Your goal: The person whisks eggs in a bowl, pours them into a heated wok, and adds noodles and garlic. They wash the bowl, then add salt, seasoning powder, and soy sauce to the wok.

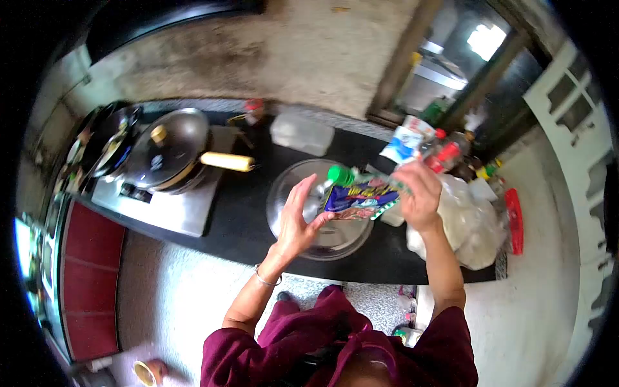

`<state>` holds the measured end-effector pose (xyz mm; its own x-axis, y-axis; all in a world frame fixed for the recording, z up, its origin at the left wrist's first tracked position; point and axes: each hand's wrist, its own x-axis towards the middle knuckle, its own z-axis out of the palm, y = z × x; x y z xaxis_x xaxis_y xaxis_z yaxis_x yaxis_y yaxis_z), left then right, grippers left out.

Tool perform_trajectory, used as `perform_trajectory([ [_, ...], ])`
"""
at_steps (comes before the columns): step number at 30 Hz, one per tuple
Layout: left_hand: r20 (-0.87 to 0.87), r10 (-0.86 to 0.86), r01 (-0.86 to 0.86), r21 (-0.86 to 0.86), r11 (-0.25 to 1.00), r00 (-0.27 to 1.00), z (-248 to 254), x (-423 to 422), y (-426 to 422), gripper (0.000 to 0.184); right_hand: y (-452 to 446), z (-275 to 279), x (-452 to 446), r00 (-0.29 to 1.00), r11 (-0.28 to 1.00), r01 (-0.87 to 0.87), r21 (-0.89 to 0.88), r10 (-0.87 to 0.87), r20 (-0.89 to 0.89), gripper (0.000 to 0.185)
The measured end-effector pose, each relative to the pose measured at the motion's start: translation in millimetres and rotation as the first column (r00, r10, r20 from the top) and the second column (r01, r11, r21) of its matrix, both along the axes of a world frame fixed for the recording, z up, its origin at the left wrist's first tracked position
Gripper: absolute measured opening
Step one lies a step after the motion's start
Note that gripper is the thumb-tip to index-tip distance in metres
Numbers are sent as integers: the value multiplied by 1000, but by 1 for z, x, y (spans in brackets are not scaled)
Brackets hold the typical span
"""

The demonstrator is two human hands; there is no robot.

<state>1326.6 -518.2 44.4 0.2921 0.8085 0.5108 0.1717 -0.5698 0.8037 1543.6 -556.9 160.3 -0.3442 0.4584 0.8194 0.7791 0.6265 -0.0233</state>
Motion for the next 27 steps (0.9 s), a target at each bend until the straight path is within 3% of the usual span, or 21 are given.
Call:
perform_trajectory([
  [1,16,20,-21,47,999,1000,-9,-22,-3,70,3,-8,-20,998,999,-45,-7,45,36,13],
  [3,51,32,-28,-72,997,998,-30,-54,-12,68,11,-28,-54,980,983,-180,-47,183,80,12],
  [4,18,90,-90,-17,996,996,-37,-68,-17,67,13,-32,-72,967,975,-215,-57,221,129,11],
  [7,89,153,-139,-142,980,984,-60,-97,-31,68,32,-52,-110,926,938,-328,-108,342,160,11],
  [9,71,239,-230,-112,967,968,-73,-111,-37,64,45,-66,-134,882,893,-413,-181,441,163,11],
  [11,239,305,-219,-329,919,922,-90,-123,-40,60,59,-78,-157,853,860,-468,-204,500,150,11],
  [12,254,332,-237,-342,909,908,-96,-132,-37,58,67,-85,-169,837,843,-498,-204,529,139,11],
  [15,185,419,-340,-347,874,889,-98,-156,-27,60,91,-105,-199,826,823,-534,-197,557,89,11],
  [17,332,460,-314,-408,857,824,-109,-166,-16,62,105,-116,-218,817,809,-556,-191,574,54,9],
  [21,381,547,-359,-462,811,746,-144,-183,-5,57,132,-133,-248,784,770,-605,-204,621,15,11],
  [24,409,594,-356,-523,775,692,-143,-178,-7,54,146,-138,-262,779,762,-598,-248,626,41,7],
  [27,383,624,-315,-615,722,681,-152,-178,-11,35,162,-144,-271,770,744,-589,-315,635,59,7],
])
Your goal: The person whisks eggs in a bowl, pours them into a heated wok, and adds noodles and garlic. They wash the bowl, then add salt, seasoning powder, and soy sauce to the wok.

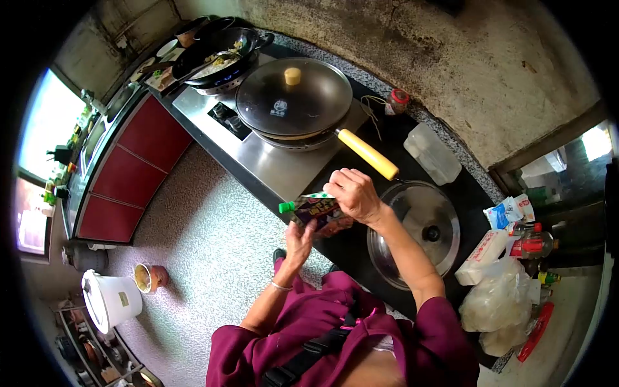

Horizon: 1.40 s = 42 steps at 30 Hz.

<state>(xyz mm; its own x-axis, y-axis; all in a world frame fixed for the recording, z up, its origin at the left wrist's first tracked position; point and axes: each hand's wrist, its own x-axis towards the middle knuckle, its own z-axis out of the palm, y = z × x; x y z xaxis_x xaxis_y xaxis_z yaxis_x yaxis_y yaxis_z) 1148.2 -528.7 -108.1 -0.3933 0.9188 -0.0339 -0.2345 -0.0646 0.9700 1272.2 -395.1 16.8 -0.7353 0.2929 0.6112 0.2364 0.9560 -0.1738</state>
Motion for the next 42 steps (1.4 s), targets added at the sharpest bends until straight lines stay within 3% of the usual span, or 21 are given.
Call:
perform_trajectory([
  [2,-214,-32,14,-85,996,976,-13,-10,-4,25,3,-10,-5,1000,997,22,-76,-22,-5,10],
  [4,-231,-42,33,-44,999,972,-11,-25,-1,28,-1,-23,-7,997,978,81,-191,-80,14,7],
  [6,-154,-123,110,-91,990,980,-7,-46,0,30,-4,-25,-19,990,965,123,-233,-136,-40,13],
  [14,-105,-155,150,-50,987,982,-18,-88,20,34,33,-71,-73,965,944,261,-201,-254,61,17],
  [18,71,-215,220,-66,973,974,-37,-93,17,30,31,-81,-79,943,925,326,-193,-304,137,22],
  [20,-125,-174,176,7,984,977,-40,-94,19,29,29,-76,-80,934,925,348,-150,-330,133,24],
  [22,-127,-152,150,-27,988,980,-41,-94,16,29,22,-69,-78,930,927,364,-85,-357,89,30],
  [24,-439,-56,72,21,997,897,-26,-96,12,26,11,-67,-76,933,922,360,-142,-358,44,26],
  [26,-477,-31,61,48,997,878,-22,-98,8,22,4,-69,-64,954,898,295,-326,-298,42,24],
  [28,-169,-190,186,-41,982,967,-33,-99,-1,17,-12,-57,-58,947,855,321,-408,-300,115,20],
  [30,-221,-162,162,-18,987,962,-25,-99,-9,13,-23,-44,-55,959,819,266,-509,-278,53,20],
  [32,95,-277,286,-108,952,956,-17,-101,-17,18,-30,-32,-52,972,824,205,-529,-234,13,19],
  [34,93,-230,238,-94,967,969,8,-99,-18,19,-38,-17,-48,965,679,136,-722,-255,-58,16],
  [35,125,-199,208,-64,976,972,22,-99,-17,18,-40,-14,-44,968,599,92,-796,-242,-71,28],
  [36,157,-167,175,-35,984,973,29,-99,-17,18,-43,-9,-43,971,602,79,-795,-228,-77,28],
  [37,150,-201,209,-37,977,968,17,-108,-19,19,-45,-3,-44,925,486,-150,-861,-238,-296,42],
  [38,204,-182,189,-15,982,962,39,-108,-17,20,-46,1,-46,828,359,-384,-850,-274,-490,59],
  [40,253,-156,168,-28,985,955,49,-116,-12,22,-51,2,-51,767,319,-462,-828,-325,-553,83],
  [42,206,-132,147,-56,988,970,58,-127,-9,23,-51,-28,-45,828,112,-463,-879,-300,-475,81],
])
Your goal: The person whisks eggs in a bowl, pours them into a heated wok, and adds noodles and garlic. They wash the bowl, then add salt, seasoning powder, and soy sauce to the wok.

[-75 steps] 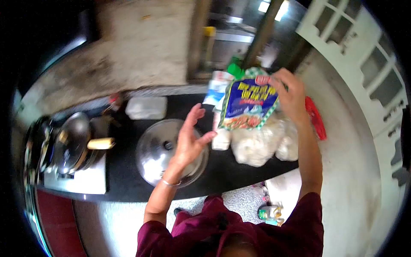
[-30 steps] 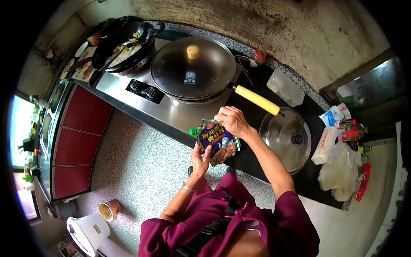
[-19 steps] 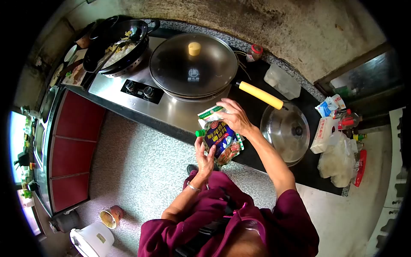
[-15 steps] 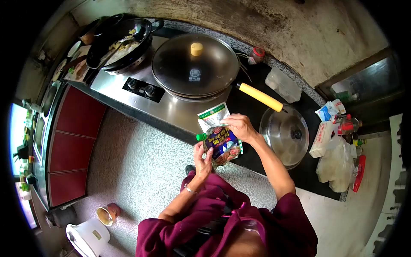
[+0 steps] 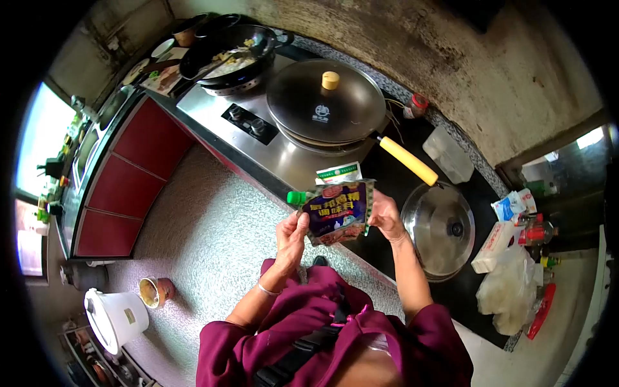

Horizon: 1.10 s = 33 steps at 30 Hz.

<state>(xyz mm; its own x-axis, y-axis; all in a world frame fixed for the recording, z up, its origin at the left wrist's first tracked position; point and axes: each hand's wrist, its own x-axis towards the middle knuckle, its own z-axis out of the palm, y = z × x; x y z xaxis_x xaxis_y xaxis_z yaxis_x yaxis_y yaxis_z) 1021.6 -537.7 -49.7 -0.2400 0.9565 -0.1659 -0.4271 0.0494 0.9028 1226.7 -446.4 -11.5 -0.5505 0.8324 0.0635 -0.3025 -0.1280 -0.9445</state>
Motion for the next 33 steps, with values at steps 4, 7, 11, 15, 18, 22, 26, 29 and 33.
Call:
perform_trajectory([
  [4,-62,-108,111,45,993,992,27,-22,2,23,8,-10,-30,987,991,34,133,-54,152,42],
  [7,-62,-100,105,84,991,993,26,-52,5,23,10,12,-66,986,982,96,161,-116,118,28],
  [11,-285,39,54,314,948,958,61,-123,10,46,12,13,-119,977,972,157,176,-179,112,21],
  [15,-803,118,219,296,930,584,97,-205,14,34,11,4,-187,981,969,128,210,-155,115,18],
  [18,-828,168,243,341,908,535,109,-255,14,25,9,11,-239,977,962,123,242,-161,142,17],
  [22,-856,298,209,412,887,421,121,-312,17,13,0,27,-304,962,920,202,337,-251,110,20],
  [26,-842,367,228,478,848,396,129,-357,27,11,1,38,-352,894,778,224,587,-403,194,17],
  [29,-829,415,252,522,815,375,132,-381,37,12,7,44,-374,896,590,296,751,-443,-4,12],
  [33,-851,405,286,501,817,335,137,-407,53,15,19,52,-396,890,564,233,792,-453,61,23],
])
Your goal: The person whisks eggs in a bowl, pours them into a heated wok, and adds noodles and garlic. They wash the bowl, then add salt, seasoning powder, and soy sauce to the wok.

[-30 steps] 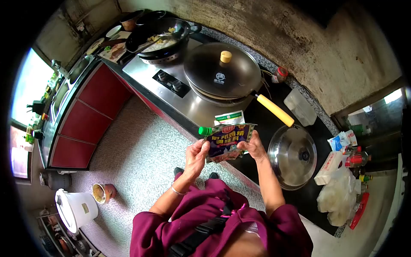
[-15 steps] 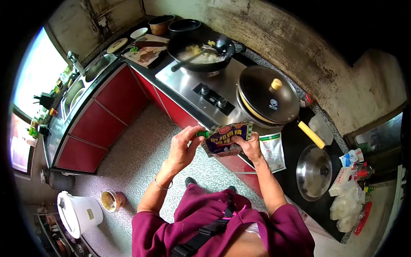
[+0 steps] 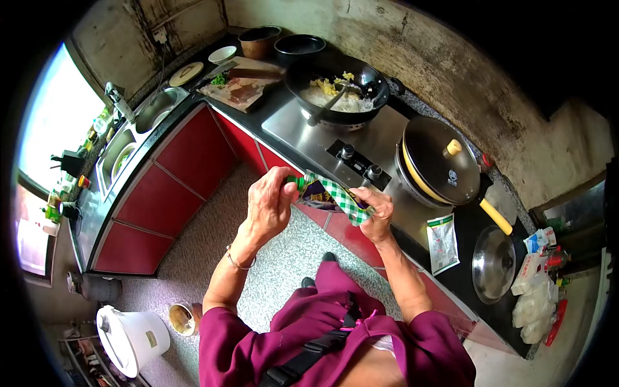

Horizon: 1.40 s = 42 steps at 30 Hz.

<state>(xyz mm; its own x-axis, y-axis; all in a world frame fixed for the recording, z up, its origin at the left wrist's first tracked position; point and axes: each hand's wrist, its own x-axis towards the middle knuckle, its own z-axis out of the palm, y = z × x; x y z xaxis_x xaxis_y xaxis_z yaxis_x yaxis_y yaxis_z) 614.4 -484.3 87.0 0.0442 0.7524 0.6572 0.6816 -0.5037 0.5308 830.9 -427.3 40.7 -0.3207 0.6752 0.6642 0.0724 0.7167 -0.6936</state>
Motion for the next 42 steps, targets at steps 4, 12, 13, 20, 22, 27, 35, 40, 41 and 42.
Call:
perform_trajectory([
  [4,-65,-30,34,55,998,997,-10,-24,23,16,19,3,-19,999,999,-29,31,31,-41,20],
  [12,168,-20,10,60,998,986,-3,-58,74,30,70,9,-66,987,983,-134,125,144,-69,20],
  [13,204,12,-14,9,1000,979,1,-61,80,29,78,13,-70,987,975,-126,181,142,-74,20],
  [20,382,105,53,-381,923,918,4,-87,116,47,111,32,-64,994,902,-53,429,6,110,33],
  [22,131,107,-48,-392,919,986,3,-93,119,45,108,27,-65,995,951,1,309,-31,91,31],
  [27,426,-162,313,-313,897,890,-5,-76,122,53,101,2,-65,993,955,102,-280,-116,-33,9],
  [35,165,-240,282,-316,906,957,5,-99,155,19,93,7,-84,956,946,292,-140,-294,6,9],
  [40,210,-330,390,-458,798,921,1,-132,176,25,80,19,-116,920,899,377,-224,-392,-26,13],
  [41,213,-347,407,-452,794,913,6,-138,179,25,78,20,-124,913,893,394,-217,-408,-23,13],
  [42,382,-353,492,-373,787,854,14,-141,180,23,75,20,-132,888,857,451,-249,-460,22,13],
])
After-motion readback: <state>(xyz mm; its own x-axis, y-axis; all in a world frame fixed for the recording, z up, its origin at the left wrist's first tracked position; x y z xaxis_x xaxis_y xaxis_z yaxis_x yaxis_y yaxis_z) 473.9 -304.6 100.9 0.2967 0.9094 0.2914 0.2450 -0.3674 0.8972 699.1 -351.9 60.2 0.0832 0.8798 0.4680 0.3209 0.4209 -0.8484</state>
